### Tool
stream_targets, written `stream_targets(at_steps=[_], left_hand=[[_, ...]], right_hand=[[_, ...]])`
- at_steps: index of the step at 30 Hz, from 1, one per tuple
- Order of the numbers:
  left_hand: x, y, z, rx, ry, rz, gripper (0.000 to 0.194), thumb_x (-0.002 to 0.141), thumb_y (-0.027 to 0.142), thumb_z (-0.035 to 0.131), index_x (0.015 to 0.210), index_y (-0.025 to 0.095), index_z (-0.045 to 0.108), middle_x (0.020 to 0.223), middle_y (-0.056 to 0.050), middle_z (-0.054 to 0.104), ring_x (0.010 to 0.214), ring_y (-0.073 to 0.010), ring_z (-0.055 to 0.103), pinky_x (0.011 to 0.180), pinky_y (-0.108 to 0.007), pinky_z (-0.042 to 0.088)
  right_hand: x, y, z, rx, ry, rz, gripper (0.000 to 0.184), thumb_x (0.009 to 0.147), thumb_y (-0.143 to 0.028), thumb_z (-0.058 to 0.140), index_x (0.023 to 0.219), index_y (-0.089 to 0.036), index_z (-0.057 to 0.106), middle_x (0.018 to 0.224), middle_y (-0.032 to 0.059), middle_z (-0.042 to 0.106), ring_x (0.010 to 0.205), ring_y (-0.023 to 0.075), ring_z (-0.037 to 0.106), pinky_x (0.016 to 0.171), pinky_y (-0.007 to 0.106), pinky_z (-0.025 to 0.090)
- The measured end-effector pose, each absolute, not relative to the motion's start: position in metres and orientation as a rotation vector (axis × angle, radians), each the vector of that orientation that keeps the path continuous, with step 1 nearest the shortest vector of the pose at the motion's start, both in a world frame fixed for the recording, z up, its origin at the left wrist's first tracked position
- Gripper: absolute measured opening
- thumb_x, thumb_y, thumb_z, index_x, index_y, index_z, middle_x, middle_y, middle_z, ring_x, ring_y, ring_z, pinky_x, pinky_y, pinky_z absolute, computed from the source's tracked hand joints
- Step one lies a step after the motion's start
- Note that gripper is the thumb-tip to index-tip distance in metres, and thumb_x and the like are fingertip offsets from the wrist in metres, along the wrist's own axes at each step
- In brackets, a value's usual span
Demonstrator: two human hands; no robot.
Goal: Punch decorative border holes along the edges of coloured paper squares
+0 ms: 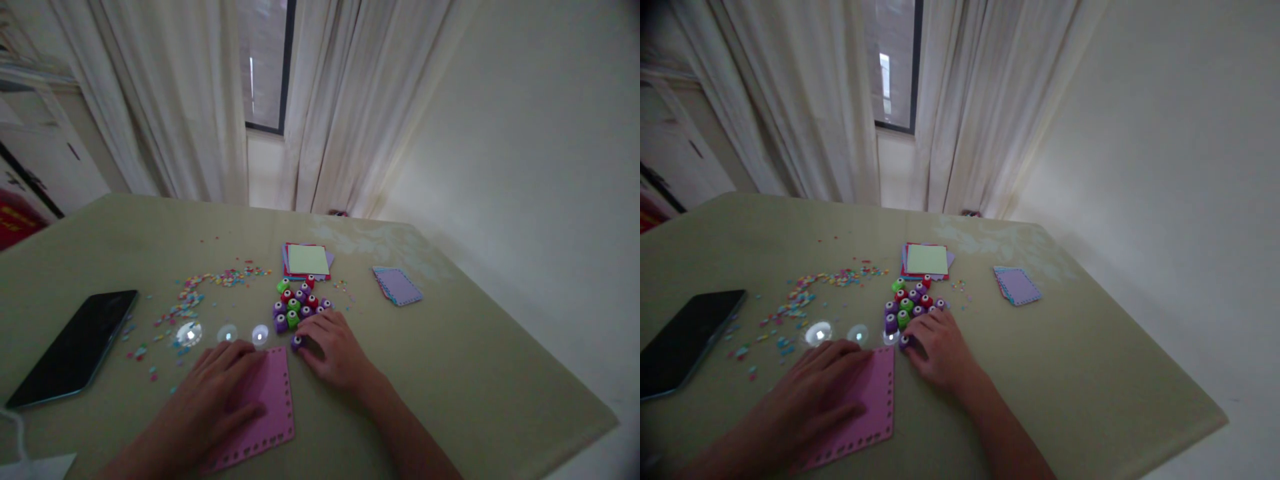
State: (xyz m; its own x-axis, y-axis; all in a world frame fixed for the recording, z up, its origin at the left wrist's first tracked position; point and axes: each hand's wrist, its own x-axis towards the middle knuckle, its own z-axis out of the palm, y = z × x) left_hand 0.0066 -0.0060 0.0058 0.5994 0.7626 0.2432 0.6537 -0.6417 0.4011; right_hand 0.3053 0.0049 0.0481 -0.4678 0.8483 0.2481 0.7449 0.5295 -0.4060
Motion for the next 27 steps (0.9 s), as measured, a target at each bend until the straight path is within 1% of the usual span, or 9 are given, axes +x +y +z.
stream_targets(at_steps=[5,7,11,14,17,19,22,25,27], left_hand=[[0.009,-0.006,0.008,2.550,1.173,0.589,0.045,0.097,0.047,0.076,0.139,0.033,0.069,0.132,-0.005,0.072,0.115,-0.0285,0.067,0.105,-0.042,0.052],[0.011,-0.007,0.011,2.534,1.173,0.600,0.043,0.097,0.046,0.076,0.138,0.032,0.069,0.130,-0.005,0.072,0.114,-0.0279,0.067,0.104,-0.040,0.052],[0.013,-0.008,0.016,2.492,1.152,0.602,0.043,0.098,0.042,0.075,0.140,0.032,0.067,0.131,-0.006,0.071,0.116,-0.0274,0.067,0.105,-0.040,0.051],[0.014,-0.009,0.017,2.488,1.149,0.582,0.044,0.098,0.040,0.075,0.141,0.032,0.068,0.132,-0.005,0.071,0.118,-0.0272,0.067,0.107,-0.040,0.051],[0.013,-0.009,0.018,2.518,1.126,0.538,0.045,0.098,0.043,0.076,0.141,0.032,0.068,0.133,-0.005,0.070,0.120,-0.0274,0.066,0.109,-0.041,0.049],[0.012,-0.010,0.017,2.544,1.088,0.511,0.048,0.097,0.047,0.077,0.142,0.033,0.067,0.134,-0.005,0.070,0.122,-0.0277,0.065,0.109,-0.042,0.049],[0.016,-0.012,0.015,2.567,1.060,0.558,0.052,0.099,0.047,0.074,0.148,0.034,0.063,0.141,-0.006,0.068,0.129,-0.0294,0.062,0.112,-0.045,0.049],[0.033,-0.011,0.017,2.566,1.142,0.694,0.053,0.103,0.040,0.067,0.155,0.035,0.056,0.154,-0.008,0.061,0.138,-0.0316,0.058,0.116,-0.050,0.047],[0.053,-0.007,0.024,2.592,1.219,0.717,0.059,0.102,0.037,0.067,0.159,0.034,0.051,0.161,-0.009,0.055,0.143,-0.0329,0.055,0.117,-0.053,0.046]], right_hand=[[0.302,0.004,0.046,-1.331,-2.358,0.349,0.016,0.099,-0.028,0.076,0.114,-0.025,0.070,0.110,0.0040,0.078,0.111,0.0279,0.062,0.107,0.047,0.041],[0.302,0.003,0.046,-1.332,-2.354,0.359,0.017,0.099,-0.028,0.076,0.115,-0.025,0.070,0.112,0.0040,0.078,0.111,0.0279,0.062,0.106,0.046,0.041],[0.302,0.004,0.044,-1.340,-2.365,0.340,0.030,0.101,-0.030,0.074,0.130,-0.025,0.068,0.120,0.0064,0.078,0.114,0.0295,0.062,0.105,0.047,0.042],[0.302,0.004,0.043,-1.344,-2.388,0.323,0.028,0.102,-0.032,0.072,0.129,-0.025,0.071,0.120,0.0074,0.078,0.114,0.0299,0.062,0.105,0.048,0.043],[0.301,0.004,0.042,-1.336,-2.380,0.329,0.026,0.103,-0.032,0.072,0.127,-0.024,0.072,0.119,0.0070,0.077,0.115,0.0290,0.062,0.107,0.048,0.043],[0.302,0.004,0.041,-1.320,-2.347,0.321,0.033,0.100,-0.037,0.075,0.130,-0.025,0.071,0.124,0.0078,0.075,0.117,0.0292,0.062,0.109,0.048,0.043],[0.305,0.006,0.038,-1.297,-2.265,0.277,0.049,0.095,-0.051,0.080,0.136,-0.025,0.070,0.130,0.0111,0.070,0.123,0.0312,0.061,0.111,0.049,0.044],[0.312,0.016,0.031,-1.333,-2.112,0.245,0.056,0.098,-0.058,0.074,0.143,-0.025,0.067,0.143,0.0139,0.065,0.135,0.0330,0.057,0.117,0.051,0.042],[0.316,0.028,0.025,-1.382,-2.001,0.256,0.060,0.102,-0.060,0.066,0.150,-0.024,0.062,0.154,0.0149,0.059,0.144,0.0336,0.052,0.123,0.053,0.039]])
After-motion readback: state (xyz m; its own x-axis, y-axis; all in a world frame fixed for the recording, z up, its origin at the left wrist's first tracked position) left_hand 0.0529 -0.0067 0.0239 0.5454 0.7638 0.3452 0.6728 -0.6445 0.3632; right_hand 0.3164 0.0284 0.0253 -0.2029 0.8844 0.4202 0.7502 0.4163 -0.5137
